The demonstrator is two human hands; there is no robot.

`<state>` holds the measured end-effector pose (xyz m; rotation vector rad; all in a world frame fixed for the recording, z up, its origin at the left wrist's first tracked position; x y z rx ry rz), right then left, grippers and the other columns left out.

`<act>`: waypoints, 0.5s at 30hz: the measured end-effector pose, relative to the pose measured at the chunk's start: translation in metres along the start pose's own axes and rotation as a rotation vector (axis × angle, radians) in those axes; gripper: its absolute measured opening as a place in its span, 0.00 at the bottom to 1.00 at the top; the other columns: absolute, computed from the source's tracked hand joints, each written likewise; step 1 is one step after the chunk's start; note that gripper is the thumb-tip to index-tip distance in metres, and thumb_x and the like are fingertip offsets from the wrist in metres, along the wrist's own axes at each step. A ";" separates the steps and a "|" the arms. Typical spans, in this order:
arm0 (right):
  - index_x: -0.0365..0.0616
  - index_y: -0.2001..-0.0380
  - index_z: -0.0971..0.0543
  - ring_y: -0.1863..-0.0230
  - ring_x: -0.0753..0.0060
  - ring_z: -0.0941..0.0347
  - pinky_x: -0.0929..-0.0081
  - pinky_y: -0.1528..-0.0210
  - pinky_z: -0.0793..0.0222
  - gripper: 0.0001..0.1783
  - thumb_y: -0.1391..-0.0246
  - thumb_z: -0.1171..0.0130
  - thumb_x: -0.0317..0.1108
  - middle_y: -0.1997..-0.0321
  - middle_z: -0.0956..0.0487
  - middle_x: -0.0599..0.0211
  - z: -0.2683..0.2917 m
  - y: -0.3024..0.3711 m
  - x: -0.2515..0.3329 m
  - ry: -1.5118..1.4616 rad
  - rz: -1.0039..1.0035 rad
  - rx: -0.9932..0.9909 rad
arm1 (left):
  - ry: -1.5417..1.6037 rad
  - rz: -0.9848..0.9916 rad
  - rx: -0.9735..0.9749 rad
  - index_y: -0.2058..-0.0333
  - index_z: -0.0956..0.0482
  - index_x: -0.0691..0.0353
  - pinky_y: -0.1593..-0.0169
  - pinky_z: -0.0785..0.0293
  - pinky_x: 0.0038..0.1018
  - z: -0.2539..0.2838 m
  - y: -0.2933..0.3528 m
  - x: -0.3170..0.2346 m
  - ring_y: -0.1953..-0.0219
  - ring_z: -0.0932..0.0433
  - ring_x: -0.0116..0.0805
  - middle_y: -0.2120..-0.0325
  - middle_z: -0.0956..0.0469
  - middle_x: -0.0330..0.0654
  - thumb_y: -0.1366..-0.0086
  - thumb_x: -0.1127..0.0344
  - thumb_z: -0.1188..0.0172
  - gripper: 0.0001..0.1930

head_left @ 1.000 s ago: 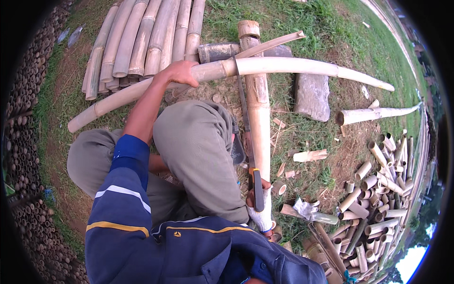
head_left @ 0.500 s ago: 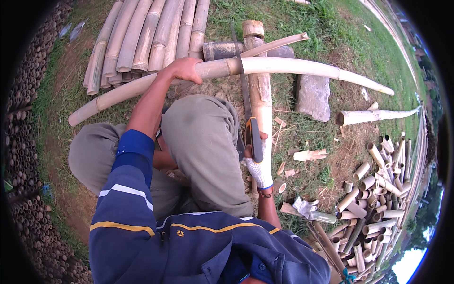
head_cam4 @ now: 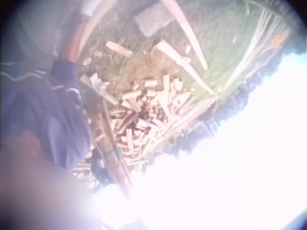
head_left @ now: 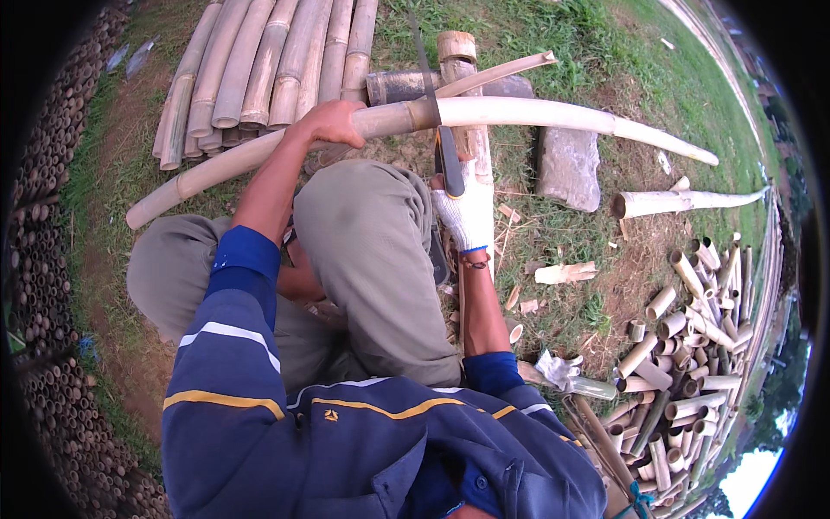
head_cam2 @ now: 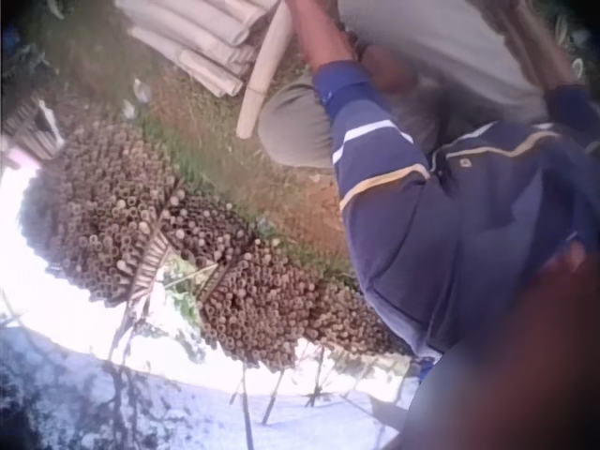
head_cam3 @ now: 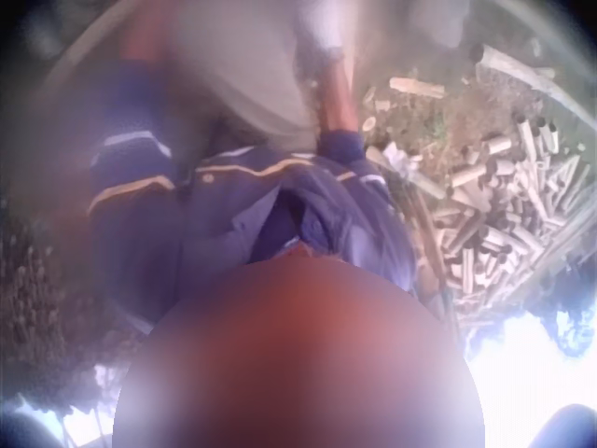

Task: The person sits on the ground and uses a hand saw to cut long bamboo poles into shorter sections. They position each pole on a wooden support, saw through it, and then place the cut pieces into a nearby stack.

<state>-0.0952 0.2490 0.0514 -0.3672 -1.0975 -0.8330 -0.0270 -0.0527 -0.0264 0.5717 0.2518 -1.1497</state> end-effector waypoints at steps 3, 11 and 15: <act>0.38 0.32 0.33 0.59 0.69 0.23 0.70 0.50 0.23 0.33 0.39 0.36 0.25 0.57 0.20 0.65 0.013 0.097 -0.050 0.076 0.225 -0.074 | 0.005 0.018 0.003 0.41 0.17 0.57 0.44 0.18 0.45 0.004 0.001 0.012 0.48 0.14 0.55 0.51 0.12 0.55 0.58 0.48 0.24 0.42; 0.37 0.33 0.32 0.52 0.65 0.26 0.67 0.44 0.27 0.32 0.39 0.38 0.26 0.49 0.25 0.58 0.014 0.099 -0.070 -0.004 0.172 0.014 | -0.043 0.078 -0.021 0.41 0.17 0.56 0.41 0.19 0.46 0.006 0.020 0.004 0.46 0.14 0.54 0.50 0.12 0.55 0.59 0.49 0.25 0.42; 0.41 0.36 0.25 0.52 0.66 0.20 0.67 0.47 0.23 0.27 0.37 0.34 0.34 0.50 0.17 0.55 0.005 -0.036 -0.021 0.071 0.182 -0.117 | -0.028 0.047 -0.063 0.42 0.15 0.54 0.43 0.19 0.46 0.011 0.009 -0.027 0.47 0.14 0.55 0.52 0.11 0.54 0.58 0.50 0.25 0.39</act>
Point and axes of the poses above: each hand's wrist, its own y-axis away from the middle knuckle, its own z-axis out of the back of the hand, x = y × z, the point moved 5 cm from there along -y, towards the middle knuckle
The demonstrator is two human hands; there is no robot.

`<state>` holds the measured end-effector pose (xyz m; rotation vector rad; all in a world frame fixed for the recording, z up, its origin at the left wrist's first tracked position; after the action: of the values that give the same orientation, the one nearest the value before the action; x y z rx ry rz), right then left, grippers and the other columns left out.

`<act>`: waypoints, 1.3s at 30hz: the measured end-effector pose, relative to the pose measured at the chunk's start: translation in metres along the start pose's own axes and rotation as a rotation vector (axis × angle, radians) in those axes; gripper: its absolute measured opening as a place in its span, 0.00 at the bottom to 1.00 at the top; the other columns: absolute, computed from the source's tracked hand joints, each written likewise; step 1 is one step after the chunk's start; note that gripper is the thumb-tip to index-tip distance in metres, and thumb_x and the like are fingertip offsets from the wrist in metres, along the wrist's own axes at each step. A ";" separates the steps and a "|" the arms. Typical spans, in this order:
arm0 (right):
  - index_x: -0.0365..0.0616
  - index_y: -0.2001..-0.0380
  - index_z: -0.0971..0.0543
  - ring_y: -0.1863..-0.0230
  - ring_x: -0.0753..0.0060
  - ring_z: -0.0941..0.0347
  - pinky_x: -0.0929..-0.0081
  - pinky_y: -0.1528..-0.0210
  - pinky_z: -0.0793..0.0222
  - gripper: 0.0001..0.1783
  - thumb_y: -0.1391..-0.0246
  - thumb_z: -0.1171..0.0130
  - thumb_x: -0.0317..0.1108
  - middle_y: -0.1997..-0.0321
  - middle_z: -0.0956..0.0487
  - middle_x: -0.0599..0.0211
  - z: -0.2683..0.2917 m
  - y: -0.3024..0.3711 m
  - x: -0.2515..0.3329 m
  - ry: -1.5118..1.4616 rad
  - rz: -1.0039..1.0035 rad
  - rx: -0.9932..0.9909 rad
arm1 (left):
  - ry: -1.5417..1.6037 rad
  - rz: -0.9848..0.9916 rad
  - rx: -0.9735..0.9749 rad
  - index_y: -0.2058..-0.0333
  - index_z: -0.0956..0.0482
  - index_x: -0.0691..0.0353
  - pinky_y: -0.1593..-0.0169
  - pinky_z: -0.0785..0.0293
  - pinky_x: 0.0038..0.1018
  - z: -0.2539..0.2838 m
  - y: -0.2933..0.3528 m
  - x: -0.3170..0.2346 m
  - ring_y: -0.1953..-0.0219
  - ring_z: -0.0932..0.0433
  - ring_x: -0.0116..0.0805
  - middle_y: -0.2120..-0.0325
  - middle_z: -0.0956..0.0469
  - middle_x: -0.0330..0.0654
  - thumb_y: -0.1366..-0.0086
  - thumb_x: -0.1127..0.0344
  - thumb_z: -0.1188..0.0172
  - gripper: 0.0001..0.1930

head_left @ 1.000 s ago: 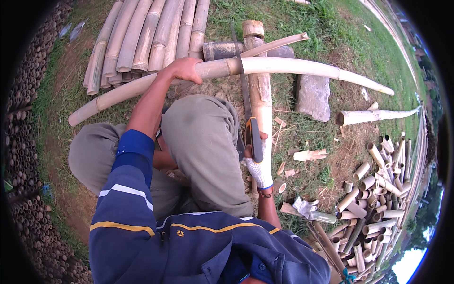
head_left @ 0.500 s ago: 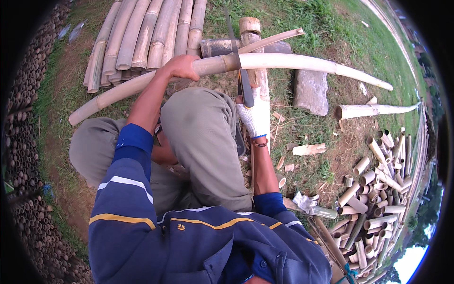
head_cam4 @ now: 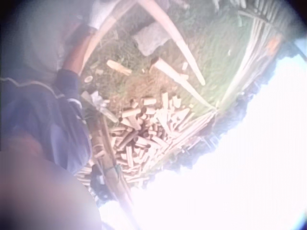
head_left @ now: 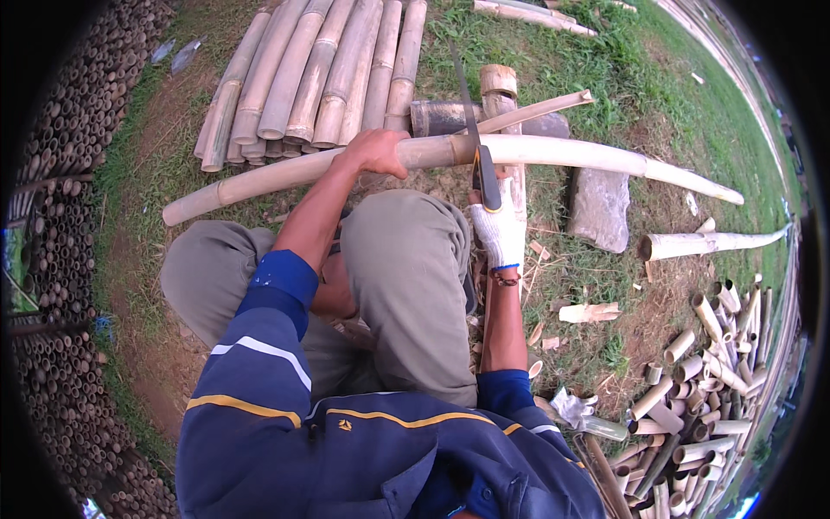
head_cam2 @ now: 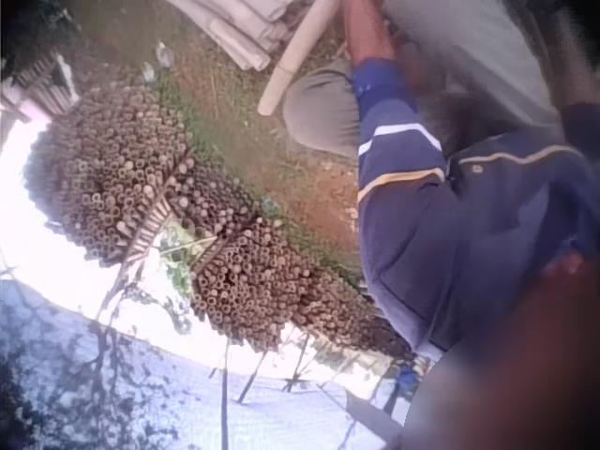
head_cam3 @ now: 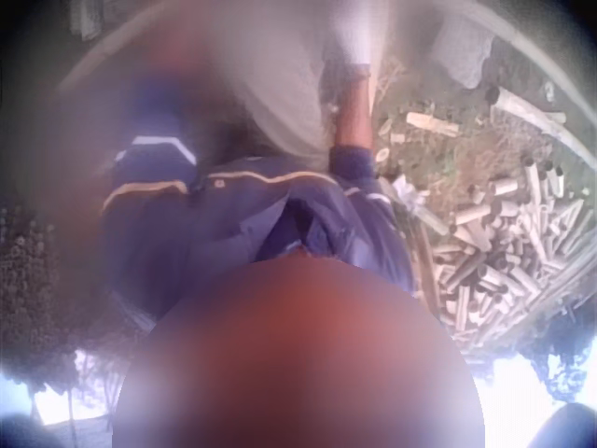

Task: The person sits on the ground and uses a hand saw to cut long bamboo poles into shorter sections. They position each pole on a wooden support, saw through it, and then place the cut pieces into a nearby stack.

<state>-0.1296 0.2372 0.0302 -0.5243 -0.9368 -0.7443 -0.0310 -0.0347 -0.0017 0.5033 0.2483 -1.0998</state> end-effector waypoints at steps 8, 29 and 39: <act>0.40 0.33 0.33 0.45 0.67 0.26 0.70 0.40 0.30 0.27 0.34 0.41 0.30 0.40 0.24 0.57 0.049 0.249 -0.061 -0.396 -0.463 0.253 | -0.018 -0.004 -0.020 0.44 0.15 0.55 0.45 0.18 0.47 -0.004 0.020 0.022 0.49 0.13 0.56 0.54 0.11 0.54 0.58 0.49 0.23 0.39; 0.36 0.23 0.40 0.35 0.61 0.28 0.66 0.29 0.34 0.38 0.34 0.41 0.25 0.32 0.29 0.56 0.057 0.286 -0.068 -0.300 -0.459 0.116 | -0.032 -0.002 -0.092 0.41 0.17 0.54 0.45 0.18 0.49 -0.011 0.022 0.009 0.50 0.14 0.59 0.55 0.11 0.56 0.59 0.51 0.24 0.41; 0.42 0.31 0.35 0.58 0.75 0.26 0.71 0.50 0.24 0.32 0.36 0.38 0.23 0.56 0.22 0.65 0.001 0.029 0.006 -0.127 -0.128 0.041 | -0.028 0.007 -0.053 0.40 0.16 0.52 0.43 0.18 0.47 -0.012 0.018 0.002 0.48 0.14 0.57 0.52 0.12 0.56 0.58 0.49 0.23 0.41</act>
<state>-0.1052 0.2543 0.0332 -0.4828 -1.1094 -0.8117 -0.0133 -0.0237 -0.0079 0.4407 0.2499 -1.0899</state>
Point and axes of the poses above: each hand's wrist, its own y-axis away from the middle knuckle, its own z-axis out of the back of the hand, x = y × z, the point moved 5 cm from there along -y, towards the middle knuckle
